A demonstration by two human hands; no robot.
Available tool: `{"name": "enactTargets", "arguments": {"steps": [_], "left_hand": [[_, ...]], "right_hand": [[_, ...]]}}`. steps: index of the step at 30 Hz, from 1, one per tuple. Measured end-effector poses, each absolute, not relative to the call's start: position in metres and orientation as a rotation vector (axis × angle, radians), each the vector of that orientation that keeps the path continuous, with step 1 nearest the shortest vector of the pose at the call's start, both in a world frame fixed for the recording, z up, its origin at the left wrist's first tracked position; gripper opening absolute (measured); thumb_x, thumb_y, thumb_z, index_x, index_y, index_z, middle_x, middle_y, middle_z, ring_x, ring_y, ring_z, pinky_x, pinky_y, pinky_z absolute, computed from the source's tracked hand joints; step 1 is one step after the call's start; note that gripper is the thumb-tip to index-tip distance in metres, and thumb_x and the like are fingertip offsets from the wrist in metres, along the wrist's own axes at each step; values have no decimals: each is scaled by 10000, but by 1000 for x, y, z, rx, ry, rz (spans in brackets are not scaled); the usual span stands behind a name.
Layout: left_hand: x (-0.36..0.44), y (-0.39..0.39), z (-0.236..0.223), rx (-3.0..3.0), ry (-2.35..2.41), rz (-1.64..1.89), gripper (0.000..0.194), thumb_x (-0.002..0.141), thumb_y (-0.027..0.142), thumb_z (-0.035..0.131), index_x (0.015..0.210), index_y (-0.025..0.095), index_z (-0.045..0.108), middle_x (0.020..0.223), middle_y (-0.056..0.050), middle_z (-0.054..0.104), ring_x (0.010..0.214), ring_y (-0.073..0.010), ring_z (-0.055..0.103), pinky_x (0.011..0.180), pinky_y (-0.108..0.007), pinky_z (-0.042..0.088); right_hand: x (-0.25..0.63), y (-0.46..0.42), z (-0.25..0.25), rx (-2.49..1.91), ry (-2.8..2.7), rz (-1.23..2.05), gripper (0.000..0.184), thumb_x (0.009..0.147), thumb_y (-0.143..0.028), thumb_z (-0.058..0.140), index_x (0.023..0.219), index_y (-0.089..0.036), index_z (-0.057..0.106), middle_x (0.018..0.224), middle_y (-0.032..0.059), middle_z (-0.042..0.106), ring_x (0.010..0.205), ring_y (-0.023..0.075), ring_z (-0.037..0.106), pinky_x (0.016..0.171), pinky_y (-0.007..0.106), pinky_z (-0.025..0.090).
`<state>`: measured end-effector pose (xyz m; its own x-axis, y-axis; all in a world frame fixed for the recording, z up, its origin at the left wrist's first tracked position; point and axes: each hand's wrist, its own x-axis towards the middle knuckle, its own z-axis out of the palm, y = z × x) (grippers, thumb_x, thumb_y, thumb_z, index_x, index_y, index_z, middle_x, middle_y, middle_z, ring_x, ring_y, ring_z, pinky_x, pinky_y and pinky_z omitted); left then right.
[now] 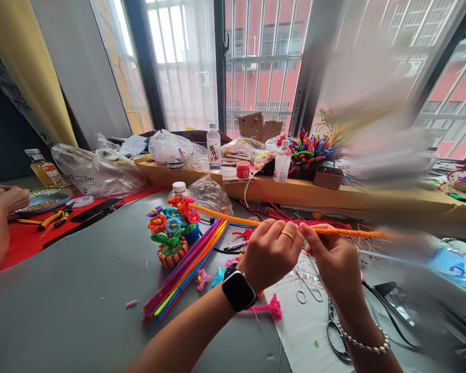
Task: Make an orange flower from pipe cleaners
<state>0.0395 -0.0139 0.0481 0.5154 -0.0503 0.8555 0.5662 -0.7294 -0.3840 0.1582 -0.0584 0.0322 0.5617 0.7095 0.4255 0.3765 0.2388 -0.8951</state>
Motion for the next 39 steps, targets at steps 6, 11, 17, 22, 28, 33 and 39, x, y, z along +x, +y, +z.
{"name": "enactTargets", "arguments": {"steps": [6,11,17,22,28,33,39], "left_hand": [[39,-9,48,-2342,-572,-1197,164,797,124,454,736,167,600,672,-10,625,627,-124,555,597,-260,387],[34,-8,60,-2703,-703,-1227,180,814,289,473,779,197,623,745,-10,652,693,-133,580,631,-251,415],[5,3,68,-2935,-1058,-1311,284,802,389,467,892,168,621,828,-49,650,753,-152,586,689,-271,443],[-1,-1,67,-3347,-1128,-1699,321,750,366,552,984,150,592,800,-48,647,699,-117,590,610,-205,464],[9,-17,80,-3345,-998,-2132,265,682,316,638,880,141,625,664,-22,626,568,-91,564,543,-194,468],[1,-18,69,-3213,-1376,-2513,181,654,261,667,774,128,644,669,-26,672,629,-119,632,622,-220,516],[4,-16,42,-2579,-1633,-3331,223,610,248,706,791,126,657,757,-47,699,722,-152,656,747,-275,518]], "right_hand": [[165,-53,26,-1184,-977,366,232,631,-343,671,761,-153,650,600,17,619,535,133,548,512,260,455],[174,-53,29,-1048,-932,382,188,687,-344,633,771,-176,638,694,23,627,621,129,550,597,270,463],[191,-62,42,-973,-908,407,239,755,-414,542,750,-189,623,554,-23,501,532,90,484,520,212,420],[189,-73,49,-1220,-1336,267,219,747,-396,554,757,-199,647,569,-7,542,531,118,508,505,233,413],[176,-76,52,-1293,-1830,-219,196,805,-317,498,864,-231,664,667,29,562,611,144,504,566,262,405],[177,-83,50,-1400,-1433,-723,248,774,-306,548,1001,-249,632,883,83,597,860,236,508,790,391,381],[160,-78,44,-1333,-1373,-302,162,780,-318,534,762,-222,664,710,44,650,679,182,578,673,326,448]]}}
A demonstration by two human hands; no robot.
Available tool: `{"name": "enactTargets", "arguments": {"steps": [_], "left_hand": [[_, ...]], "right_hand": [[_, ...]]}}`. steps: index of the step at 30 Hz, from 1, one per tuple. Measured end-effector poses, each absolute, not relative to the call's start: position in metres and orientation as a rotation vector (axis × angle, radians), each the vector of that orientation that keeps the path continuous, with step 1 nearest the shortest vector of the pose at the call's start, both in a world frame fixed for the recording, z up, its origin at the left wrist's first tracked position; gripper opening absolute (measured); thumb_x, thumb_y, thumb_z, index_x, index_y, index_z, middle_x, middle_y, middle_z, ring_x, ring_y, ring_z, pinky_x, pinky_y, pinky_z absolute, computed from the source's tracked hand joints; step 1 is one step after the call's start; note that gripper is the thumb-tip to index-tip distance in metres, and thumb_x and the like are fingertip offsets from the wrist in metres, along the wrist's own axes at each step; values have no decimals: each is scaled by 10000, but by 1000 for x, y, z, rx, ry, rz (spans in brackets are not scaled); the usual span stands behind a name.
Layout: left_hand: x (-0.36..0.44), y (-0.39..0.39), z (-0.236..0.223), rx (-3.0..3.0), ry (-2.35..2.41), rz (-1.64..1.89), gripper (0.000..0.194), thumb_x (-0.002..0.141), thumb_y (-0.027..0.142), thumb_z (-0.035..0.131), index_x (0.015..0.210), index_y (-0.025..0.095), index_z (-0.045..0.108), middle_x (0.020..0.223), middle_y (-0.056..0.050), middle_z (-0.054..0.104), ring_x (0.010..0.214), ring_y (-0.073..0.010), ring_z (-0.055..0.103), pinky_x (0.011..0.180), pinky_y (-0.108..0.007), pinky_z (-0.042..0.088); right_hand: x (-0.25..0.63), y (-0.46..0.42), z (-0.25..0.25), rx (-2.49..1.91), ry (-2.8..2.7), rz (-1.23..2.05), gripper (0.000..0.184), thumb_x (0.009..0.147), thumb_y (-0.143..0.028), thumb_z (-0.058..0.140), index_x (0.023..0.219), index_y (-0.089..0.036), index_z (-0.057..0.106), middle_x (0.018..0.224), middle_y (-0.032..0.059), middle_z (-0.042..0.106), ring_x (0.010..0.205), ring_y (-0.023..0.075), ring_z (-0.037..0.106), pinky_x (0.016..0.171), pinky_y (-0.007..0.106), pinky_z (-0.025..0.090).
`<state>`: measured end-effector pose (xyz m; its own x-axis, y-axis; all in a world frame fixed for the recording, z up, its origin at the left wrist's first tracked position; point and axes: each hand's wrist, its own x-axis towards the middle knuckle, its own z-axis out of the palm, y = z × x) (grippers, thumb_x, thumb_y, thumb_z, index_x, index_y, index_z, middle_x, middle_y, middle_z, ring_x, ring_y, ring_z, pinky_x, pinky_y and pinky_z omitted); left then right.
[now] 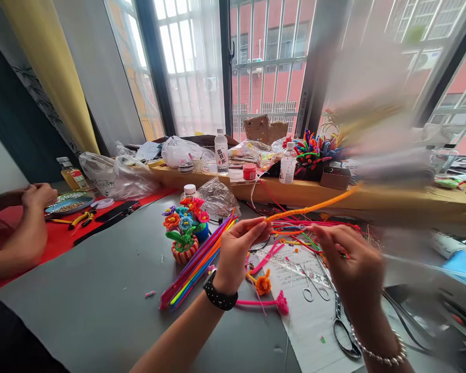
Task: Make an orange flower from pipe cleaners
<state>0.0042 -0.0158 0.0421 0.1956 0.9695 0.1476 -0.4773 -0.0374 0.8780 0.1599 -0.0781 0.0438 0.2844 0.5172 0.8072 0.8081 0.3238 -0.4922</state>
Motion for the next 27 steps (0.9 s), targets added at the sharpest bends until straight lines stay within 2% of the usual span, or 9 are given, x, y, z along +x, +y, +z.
{"name": "enactTargets", "arguments": {"steps": [3,7,11,15,18,24,27], "left_hand": [[11,-21,33,930,625,1225,247,603,249,713,808,120,668,781,-69,701,741,-164,656,767,-281,512],[14,-27,22,968,651,1068,264,612,262,708,827,111,675,809,-91,698,736,-172,657,748,-280,518],[10,-28,13,1156,723,1068,277,660,305,664,852,106,669,805,-93,697,719,-186,658,708,-298,534],[4,-28,9,1607,846,1282,184,715,305,606,792,151,668,721,-55,693,638,-165,650,626,-275,535],[1,-29,8,1925,884,1438,137,765,261,550,808,188,658,703,-26,685,640,-142,639,638,-256,516],[4,-29,11,2020,922,1486,136,786,241,522,802,175,640,700,-23,674,648,-133,632,640,-247,506],[6,-28,16,2115,925,1481,114,756,228,562,814,168,640,772,-37,676,690,-137,624,666,-254,500]], "right_hand": [[152,-62,34,-1289,-1263,273,267,751,-402,544,872,-192,656,796,57,678,690,186,616,628,320,485],[153,-48,24,-1100,-1020,569,221,706,-380,607,785,-180,657,651,16,652,608,141,595,594,281,488],[156,-47,23,-1016,-935,640,193,671,-343,649,757,-171,661,655,14,644,605,124,582,597,271,491],[156,-46,22,-1026,-920,639,185,663,-333,654,728,-160,658,623,17,636,583,126,576,578,277,489],[155,-45,21,-1000,-886,633,158,668,-322,652,699,-168,654,598,2,627,566,114,566,570,262,482],[153,-43,20,-937,-784,659,137,662,-316,664,713,-189,659,611,-18,632,570,90,576,579,227,478],[154,-44,21,-957,-801,640,148,665,-314,662,733,-182,666,624,-8,644,579,91,578,578,223,478]]}}
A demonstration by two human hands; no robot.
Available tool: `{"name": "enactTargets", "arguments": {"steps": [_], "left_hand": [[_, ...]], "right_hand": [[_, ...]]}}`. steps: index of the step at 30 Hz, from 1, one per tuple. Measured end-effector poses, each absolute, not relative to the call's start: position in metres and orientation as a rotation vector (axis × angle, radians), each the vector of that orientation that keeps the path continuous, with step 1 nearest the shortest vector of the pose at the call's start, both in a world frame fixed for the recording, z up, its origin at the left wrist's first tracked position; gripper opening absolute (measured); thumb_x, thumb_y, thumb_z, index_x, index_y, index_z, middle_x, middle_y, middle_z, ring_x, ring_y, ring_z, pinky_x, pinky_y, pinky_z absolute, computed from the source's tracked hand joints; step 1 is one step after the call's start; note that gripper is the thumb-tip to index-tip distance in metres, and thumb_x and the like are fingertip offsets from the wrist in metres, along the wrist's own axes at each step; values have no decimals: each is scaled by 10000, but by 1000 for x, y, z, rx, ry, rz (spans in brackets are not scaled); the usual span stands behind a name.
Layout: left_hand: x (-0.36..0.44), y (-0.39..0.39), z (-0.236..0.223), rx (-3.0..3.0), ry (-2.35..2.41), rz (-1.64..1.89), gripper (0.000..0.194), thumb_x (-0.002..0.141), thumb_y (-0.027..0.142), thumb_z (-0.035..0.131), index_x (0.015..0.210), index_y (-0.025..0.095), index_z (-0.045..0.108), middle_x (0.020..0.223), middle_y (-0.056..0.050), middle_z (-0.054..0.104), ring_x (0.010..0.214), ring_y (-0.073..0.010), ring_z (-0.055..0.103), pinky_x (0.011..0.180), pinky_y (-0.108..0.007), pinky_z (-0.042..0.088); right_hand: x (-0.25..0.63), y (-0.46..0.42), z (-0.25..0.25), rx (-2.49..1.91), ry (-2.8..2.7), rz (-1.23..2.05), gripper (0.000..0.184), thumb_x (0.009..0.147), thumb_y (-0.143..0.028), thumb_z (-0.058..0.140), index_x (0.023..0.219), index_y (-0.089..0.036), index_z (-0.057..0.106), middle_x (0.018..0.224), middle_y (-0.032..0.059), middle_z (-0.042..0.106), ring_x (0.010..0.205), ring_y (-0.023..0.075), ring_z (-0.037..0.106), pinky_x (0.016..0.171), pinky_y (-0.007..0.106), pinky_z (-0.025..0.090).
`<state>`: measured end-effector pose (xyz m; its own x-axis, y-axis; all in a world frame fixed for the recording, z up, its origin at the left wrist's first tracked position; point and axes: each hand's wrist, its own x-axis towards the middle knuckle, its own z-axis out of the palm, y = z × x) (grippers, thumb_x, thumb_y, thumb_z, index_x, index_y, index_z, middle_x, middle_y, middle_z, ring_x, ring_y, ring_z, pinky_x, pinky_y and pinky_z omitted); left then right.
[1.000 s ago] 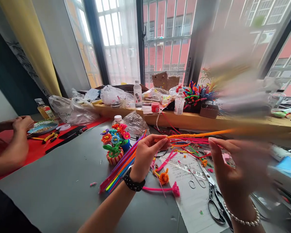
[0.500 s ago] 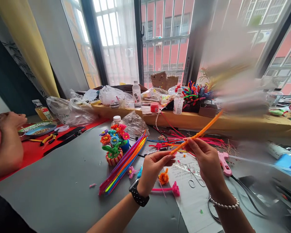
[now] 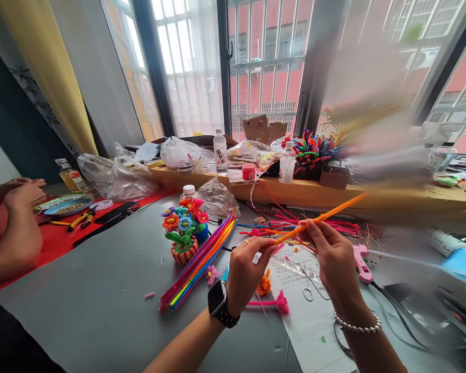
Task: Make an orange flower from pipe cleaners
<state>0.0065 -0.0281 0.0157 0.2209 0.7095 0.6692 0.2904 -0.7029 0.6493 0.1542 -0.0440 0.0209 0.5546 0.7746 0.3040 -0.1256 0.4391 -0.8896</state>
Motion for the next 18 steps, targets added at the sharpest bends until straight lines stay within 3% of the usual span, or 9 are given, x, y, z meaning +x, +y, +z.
{"name": "enactTargets", "arguments": {"steps": [14,16,18], "left_hand": [[3,-21,27,2082,861,1415,132,753,270,568,776,185,667,725,-22,683,636,-128,613,661,-241,487],[-2,-14,19,2112,909,1309,199,736,334,579,848,186,653,811,-37,678,717,-143,609,713,-255,472],[-9,-6,6,2148,1021,1076,409,669,429,619,985,170,600,841,-51,655,725,-154,593,659,-250,465]], "right_hand": [[157,-47,23,-948,-833,631,154,656,-316,672,756,-199,682,649,-9,649,598,90,563,577,221,458],[160,-45,23,-928,-776,643,152,641,-322,685,738,-204,684,635,-20,638,572,71,545,560,201,451],[165,-43,24,-906,-720,646,151,621,-317,700,721,-205,685,591,-38,608,530,46,509,532,171,436]]}}
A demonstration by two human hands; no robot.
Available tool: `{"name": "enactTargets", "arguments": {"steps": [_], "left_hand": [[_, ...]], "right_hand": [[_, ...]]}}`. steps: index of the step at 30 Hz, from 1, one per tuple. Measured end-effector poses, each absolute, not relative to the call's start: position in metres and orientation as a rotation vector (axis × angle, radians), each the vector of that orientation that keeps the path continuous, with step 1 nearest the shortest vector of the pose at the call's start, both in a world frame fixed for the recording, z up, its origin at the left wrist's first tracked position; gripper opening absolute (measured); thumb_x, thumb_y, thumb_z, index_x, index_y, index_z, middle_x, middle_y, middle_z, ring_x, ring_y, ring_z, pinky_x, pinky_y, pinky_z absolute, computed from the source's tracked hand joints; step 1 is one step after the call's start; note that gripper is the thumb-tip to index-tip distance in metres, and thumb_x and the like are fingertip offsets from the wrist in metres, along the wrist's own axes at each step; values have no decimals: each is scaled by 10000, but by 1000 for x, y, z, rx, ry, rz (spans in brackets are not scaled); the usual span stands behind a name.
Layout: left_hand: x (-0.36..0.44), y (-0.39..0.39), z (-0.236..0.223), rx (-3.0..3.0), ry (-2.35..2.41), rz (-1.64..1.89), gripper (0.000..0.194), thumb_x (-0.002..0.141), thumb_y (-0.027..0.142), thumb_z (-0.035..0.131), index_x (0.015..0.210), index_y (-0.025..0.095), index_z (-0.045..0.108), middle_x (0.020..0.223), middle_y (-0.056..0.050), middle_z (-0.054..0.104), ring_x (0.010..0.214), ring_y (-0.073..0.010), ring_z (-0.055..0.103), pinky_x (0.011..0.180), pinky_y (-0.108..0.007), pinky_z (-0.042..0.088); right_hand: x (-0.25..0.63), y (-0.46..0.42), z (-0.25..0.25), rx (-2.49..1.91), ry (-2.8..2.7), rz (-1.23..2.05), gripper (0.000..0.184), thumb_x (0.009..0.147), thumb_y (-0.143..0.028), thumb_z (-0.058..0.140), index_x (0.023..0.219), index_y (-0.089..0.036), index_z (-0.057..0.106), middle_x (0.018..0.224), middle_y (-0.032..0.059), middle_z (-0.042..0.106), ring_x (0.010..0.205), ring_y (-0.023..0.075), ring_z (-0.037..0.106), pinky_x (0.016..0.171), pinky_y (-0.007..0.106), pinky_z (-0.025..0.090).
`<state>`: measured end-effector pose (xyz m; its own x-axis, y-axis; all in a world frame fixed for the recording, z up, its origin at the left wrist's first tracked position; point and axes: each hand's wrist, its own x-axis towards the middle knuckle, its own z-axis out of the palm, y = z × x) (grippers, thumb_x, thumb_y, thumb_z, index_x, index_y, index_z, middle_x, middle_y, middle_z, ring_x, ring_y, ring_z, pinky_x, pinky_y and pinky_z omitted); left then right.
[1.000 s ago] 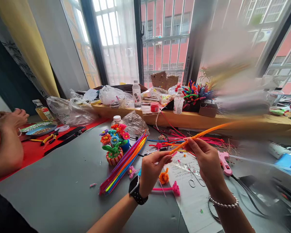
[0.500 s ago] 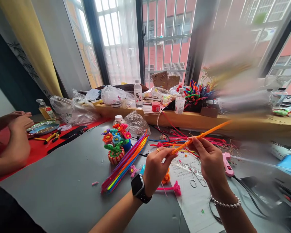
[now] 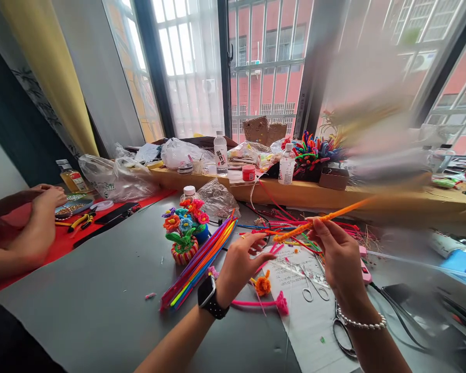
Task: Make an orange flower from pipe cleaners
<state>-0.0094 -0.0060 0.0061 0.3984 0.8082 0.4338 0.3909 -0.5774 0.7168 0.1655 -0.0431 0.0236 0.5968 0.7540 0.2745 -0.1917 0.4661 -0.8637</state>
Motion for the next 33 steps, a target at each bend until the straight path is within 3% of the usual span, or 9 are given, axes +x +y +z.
{"name": "enactTargets", "arguments": {"steps": [4,7,11,14,17,21,25,29,33], "left_hand": [[-19,6,-26,2341,1277,345,317,642,467,607,711,159,633,719,-44,625,684,-184,562,574,-259,383],[-16,6,-37,2318,1345,160,238,599,372,647,745,185,638,759,-30,641,716,-192,568,542,-243,332],[-9,5,-34,2304,1360,137,274,566,290,658,822,197,642,805,-32,660,745,-203,577,528,-239,303],[-8,6,-32,2271,1316,133,356,526,364,683,832,189,631,823,-30,663,735,-196,579,523,-234,309],[-7,7,-35,2214,1327,198,376,578,433,633,853,178,609,821,-39,659,729,-193,575,538,-239,319],[-5,9,-39,2183,1348,243,257,608,356,608,791,176,616,726,-24,644,684,-174,567,543,-236,320],[-3,12,-41,2129,1289,281,216,562,295,638,724,152,634,706,-33,640,676,-175,562,535,-234,332],[-10,19,-37,1998,1183,311,245,575,338,637,713,136,643,702,-37,648,660,-158,572,535,-220,381],[-22,23,-26,1826,1115,351,326,664,403,569,791,109,627,725,-66,661,637,-144,598,550,-219,438]], "right_hand": [[175,-43,29,-867,-666,669,158,612,-300,708,730,-197,687,518,-62,546,472,14,450,467,120,396],[178,-45,31,-860,-689,733,197,616,-290,705,795,-211,688,572,-41,607,491,24,498,486,126,427],[181,-45,28,-867,-797,841,258,596,-257,715,852,-248,685,765,-3,681,640,76,591,611,181,488],[183,-43,23,-871,-910,850,259,627,-263,686,885,-250,683,931,23,668,789,123,602,727,242,491],[181,-41,21,-860,-950,828,218,676,-298,640,879,-230,684,991,38,647,856,152,593,787,292,480],[178,-41,22,-878,-956,805,189,665,-275,664,845,-218,672,810,24,670,739,132,607,677,259,513],[179,-42,23,-857,-957,725,123,653,-239,681,773,-219,662,808,4,665,663,96,599,570,195,515],[184,-46,27,-858,-917,679,108,672,-241,667,779,-224,668,789,-8,668,614,70,599,546,161,513],[190,-51,35,-868,-862,630,209,684,-243,655,892,-238,658,815,-4,668,598,66,604,540,156,520]]}}
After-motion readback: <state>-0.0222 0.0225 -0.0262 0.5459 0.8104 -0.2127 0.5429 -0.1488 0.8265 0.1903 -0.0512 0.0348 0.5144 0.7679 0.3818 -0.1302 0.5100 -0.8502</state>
